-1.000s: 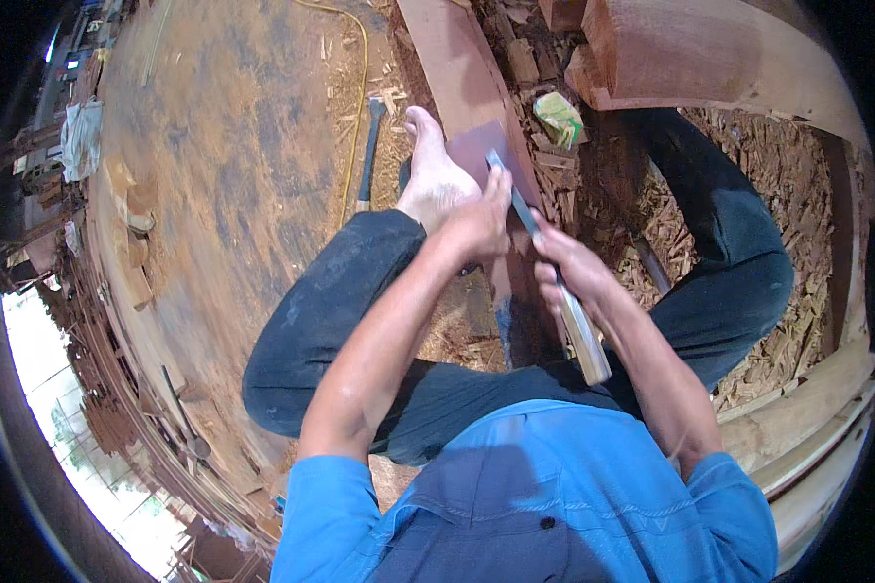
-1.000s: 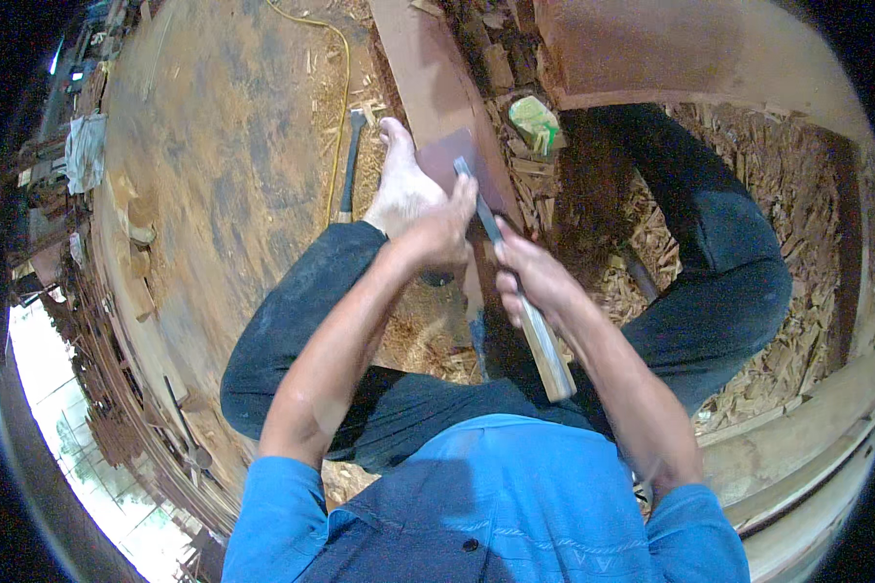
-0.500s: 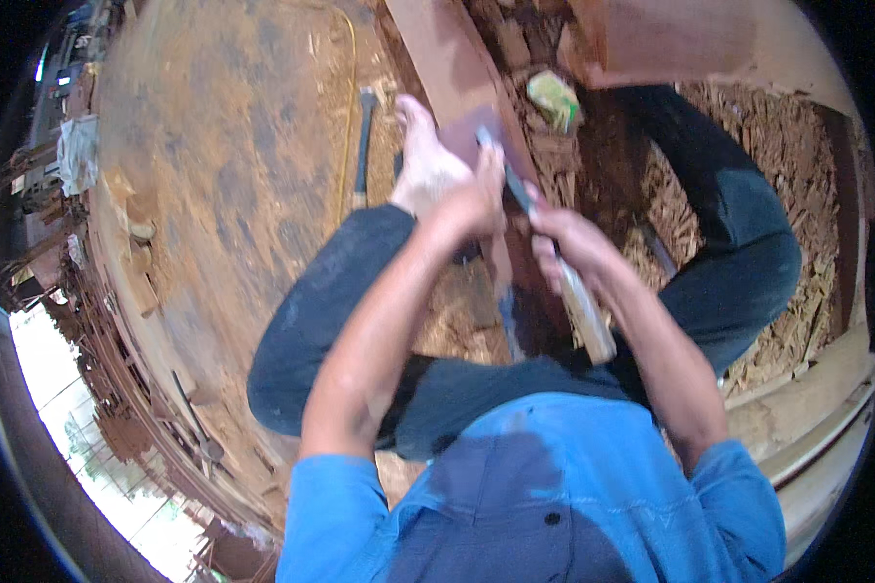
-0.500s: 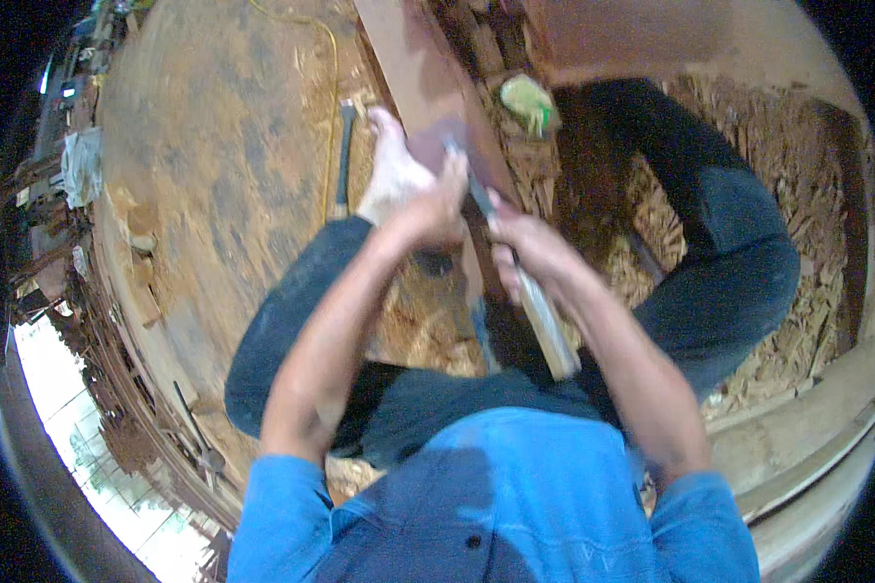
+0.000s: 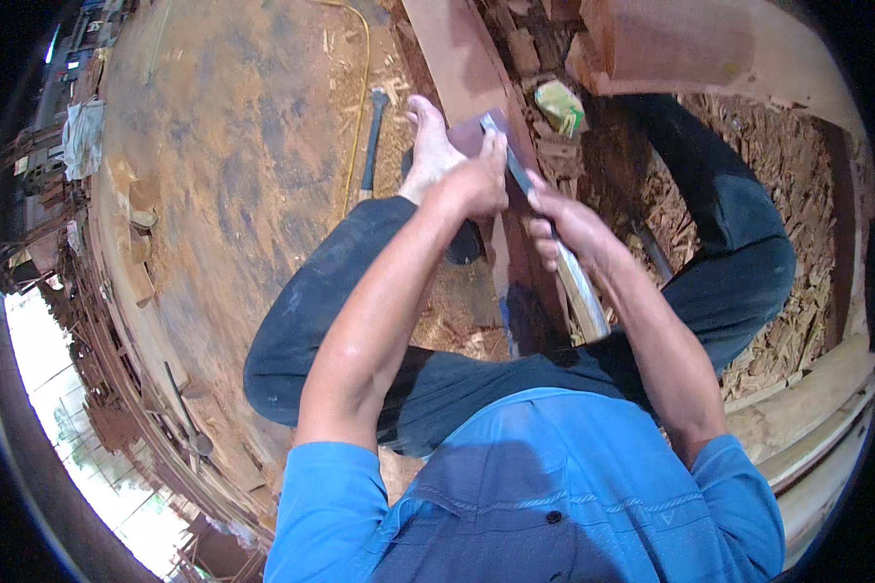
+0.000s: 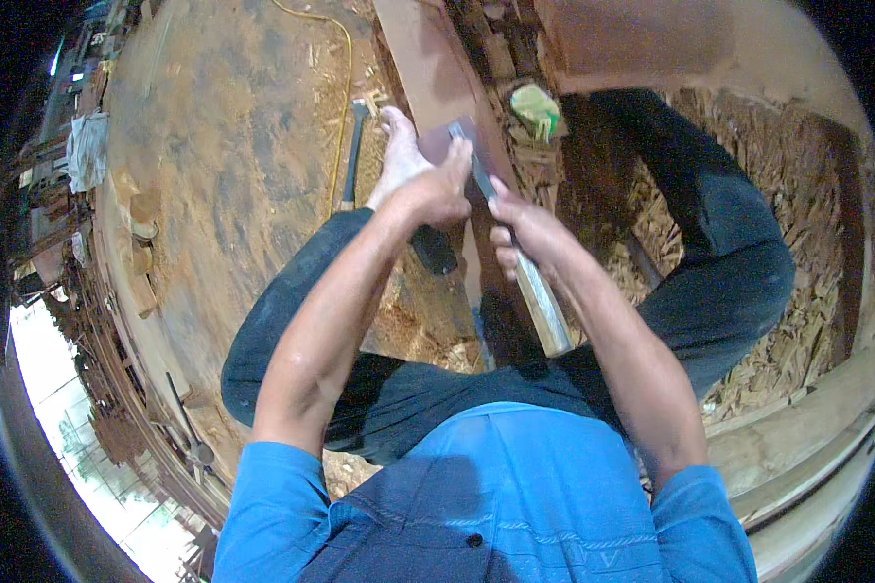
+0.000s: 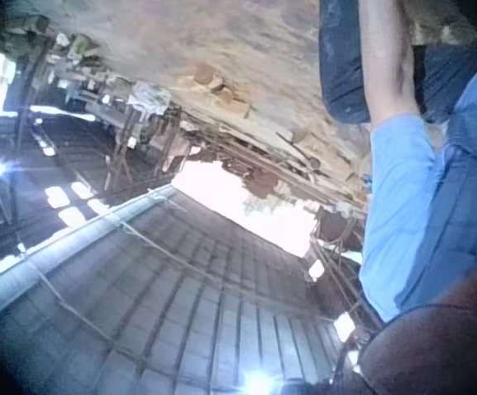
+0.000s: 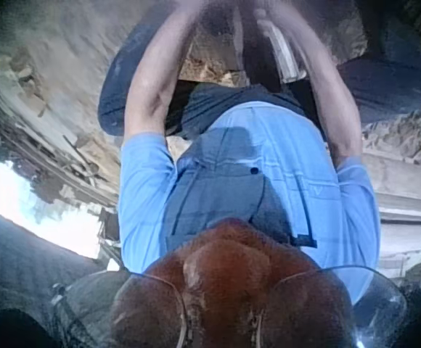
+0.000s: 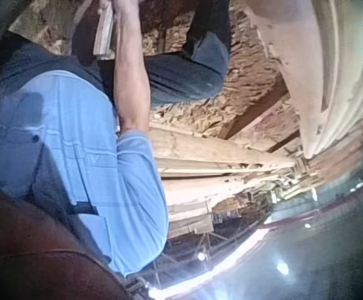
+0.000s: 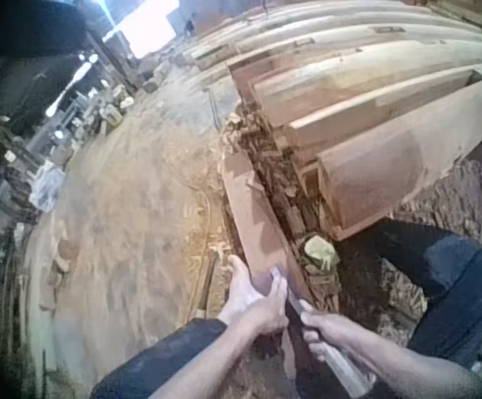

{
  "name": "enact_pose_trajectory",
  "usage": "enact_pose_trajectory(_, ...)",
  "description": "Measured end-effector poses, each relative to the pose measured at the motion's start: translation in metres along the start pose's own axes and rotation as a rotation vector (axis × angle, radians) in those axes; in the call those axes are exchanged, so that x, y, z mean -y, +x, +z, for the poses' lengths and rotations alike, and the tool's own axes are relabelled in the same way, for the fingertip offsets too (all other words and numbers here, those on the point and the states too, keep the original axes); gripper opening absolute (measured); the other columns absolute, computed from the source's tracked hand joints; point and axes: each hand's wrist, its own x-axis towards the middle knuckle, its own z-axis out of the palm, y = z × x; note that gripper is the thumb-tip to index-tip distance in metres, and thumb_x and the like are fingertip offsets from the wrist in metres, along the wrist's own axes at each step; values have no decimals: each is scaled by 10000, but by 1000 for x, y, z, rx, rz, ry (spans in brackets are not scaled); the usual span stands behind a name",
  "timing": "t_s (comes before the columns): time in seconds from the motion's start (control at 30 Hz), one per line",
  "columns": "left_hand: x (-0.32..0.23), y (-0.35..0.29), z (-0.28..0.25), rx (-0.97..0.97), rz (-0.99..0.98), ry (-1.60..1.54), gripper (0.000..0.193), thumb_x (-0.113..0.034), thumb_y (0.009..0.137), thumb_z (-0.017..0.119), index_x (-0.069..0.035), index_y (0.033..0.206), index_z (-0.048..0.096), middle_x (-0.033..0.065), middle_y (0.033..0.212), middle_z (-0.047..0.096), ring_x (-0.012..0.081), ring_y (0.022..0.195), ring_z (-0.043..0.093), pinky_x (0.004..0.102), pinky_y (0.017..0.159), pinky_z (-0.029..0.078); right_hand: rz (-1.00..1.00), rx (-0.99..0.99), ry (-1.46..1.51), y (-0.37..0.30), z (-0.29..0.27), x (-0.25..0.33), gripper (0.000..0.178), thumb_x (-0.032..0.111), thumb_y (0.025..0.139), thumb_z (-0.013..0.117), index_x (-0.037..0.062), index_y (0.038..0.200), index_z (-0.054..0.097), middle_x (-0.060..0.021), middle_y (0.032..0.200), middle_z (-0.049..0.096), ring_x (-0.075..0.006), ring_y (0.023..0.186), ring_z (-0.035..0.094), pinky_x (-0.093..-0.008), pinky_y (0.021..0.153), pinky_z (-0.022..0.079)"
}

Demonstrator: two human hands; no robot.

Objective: The person sits on the floor and uses a chisel to carve a wooden plank, holding the plank steady with their bare feet. They repeatedly scrape the surface to remove wood shavings.

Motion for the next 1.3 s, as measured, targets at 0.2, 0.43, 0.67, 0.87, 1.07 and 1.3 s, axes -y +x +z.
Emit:
enact_pose_trajectory(0.2,-16,-14,40,79,26,122,1099,-258,752,717,123,1511,20,369,1569,88,401,1416,343,366,1154,329,34,-9,-48,-24,-12,-29,570,321,1039,444,378,1555,207,65,638,408,-83,438,386,-284,385,403)
enact_pose_trajectory(0.43,-8,-9,18,86,36,38,1062,-186,749,683,134,1501,5,392,1557,94,431,1417,326,380,1157,331,43,-3,-6,-12,-7,-12,557,309,1056,399,375,1566,184,59,637,399,-94,461,397,-305,413,429)
enact_pose_trajectory(0.67,-5,-8,0,-91,-33,24,992,-191,759,660,76,1525,88,304,1582,164,387,1279,521,419,1059,448,-28,83,-36,3,-7,-2,567,311,1057,392,376,1570,160,75,645,407,-87,445,405,-301,398,425)
enact_pose_trajectory(0.87,-31,-18,19,161,29,-29,1092,-255,741,719,131,1507,41,373,1570,84,401,1426,329,369,1183,278,14,8,18,-20,-24,-35,557,277,1050,379,339,1572,194,57,633,406,-108,425,395,-310,385,417)
enact_pose_trajectory(1.07,14,2,7,-162,14,76,956,-241,798,638,58,1534,108,312,1575,188,402,1297,499,396,1073,436,-13,55,-43,5,3,4,590,317,1055,404,392,1571,128,72,656,402,-86,468,388,-291,445,436)
enact_pose_trajectory(1.3,-47,-34,12,227,-100,13,983,-173,797,656,87,1524,47,355,1570,121,418,1377,396,402,1135,360,6,56,29,-31,-14,-33,579,292,1049,403,343,1579,174,43,632,412,-95,428,405,-280,383,399)
